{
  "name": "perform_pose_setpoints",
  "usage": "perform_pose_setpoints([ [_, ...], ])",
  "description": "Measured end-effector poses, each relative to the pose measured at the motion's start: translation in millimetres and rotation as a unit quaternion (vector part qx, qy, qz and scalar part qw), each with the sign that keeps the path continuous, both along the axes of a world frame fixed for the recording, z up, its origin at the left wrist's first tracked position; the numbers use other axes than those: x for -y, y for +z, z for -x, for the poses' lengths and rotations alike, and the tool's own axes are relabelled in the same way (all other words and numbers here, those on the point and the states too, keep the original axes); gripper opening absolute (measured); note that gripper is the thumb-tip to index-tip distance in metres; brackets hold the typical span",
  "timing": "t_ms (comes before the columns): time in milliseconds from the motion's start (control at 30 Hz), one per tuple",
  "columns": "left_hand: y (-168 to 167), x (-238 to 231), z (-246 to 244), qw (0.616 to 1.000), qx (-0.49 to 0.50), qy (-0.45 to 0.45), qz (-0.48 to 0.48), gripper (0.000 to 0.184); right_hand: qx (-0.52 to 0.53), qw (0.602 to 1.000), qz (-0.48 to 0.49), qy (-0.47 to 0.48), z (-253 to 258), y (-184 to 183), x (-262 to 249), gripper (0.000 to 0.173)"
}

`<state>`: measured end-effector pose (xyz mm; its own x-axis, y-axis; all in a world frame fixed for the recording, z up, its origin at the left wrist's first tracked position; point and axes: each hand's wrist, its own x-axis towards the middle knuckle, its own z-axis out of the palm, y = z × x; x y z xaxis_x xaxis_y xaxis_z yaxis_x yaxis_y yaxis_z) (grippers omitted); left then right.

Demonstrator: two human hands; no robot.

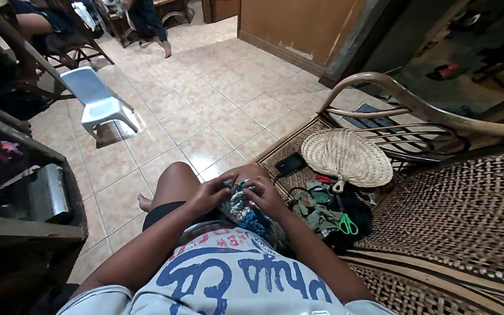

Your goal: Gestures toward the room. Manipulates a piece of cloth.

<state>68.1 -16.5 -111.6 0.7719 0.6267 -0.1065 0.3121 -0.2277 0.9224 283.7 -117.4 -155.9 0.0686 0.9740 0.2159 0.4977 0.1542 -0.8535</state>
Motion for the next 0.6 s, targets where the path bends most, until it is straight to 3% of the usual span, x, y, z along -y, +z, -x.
perform_pose_setpoints([
  [167, 8, -4, -1, 0.997, 0.024, -0.063, 0.024, 0.064, 0.040, 0.996, 0.003, 0.084, 13, 2, -14, 0.043],
  [300, 5, -1, -1, 0.999, 0.010, -0.047, -0.003, 0.066, -0.145, 0.984, 0.099, 0.038, 31, 15, -17, 0.023],
  [433, -4, 7, -4, 0.987, 0.041, 0.081, 0.136, 0.068, -0.290, 0.948, 0.126, -0.030, 35, 18, -15, 0.012],
  [533, -8, 10, -4, 0.966, 0.048, 0.128, 0.218, 0.059, -0.316, 0.942, 0.109, -0.021, 34, 16, -14, 0.009],
  [600, -8, 10, -4, 0.968, 0.040, 0.126, 0.213, 0.041, -0.327, 0.939, 0.107, -0.022, 35, 18, -13, 0.009],
])
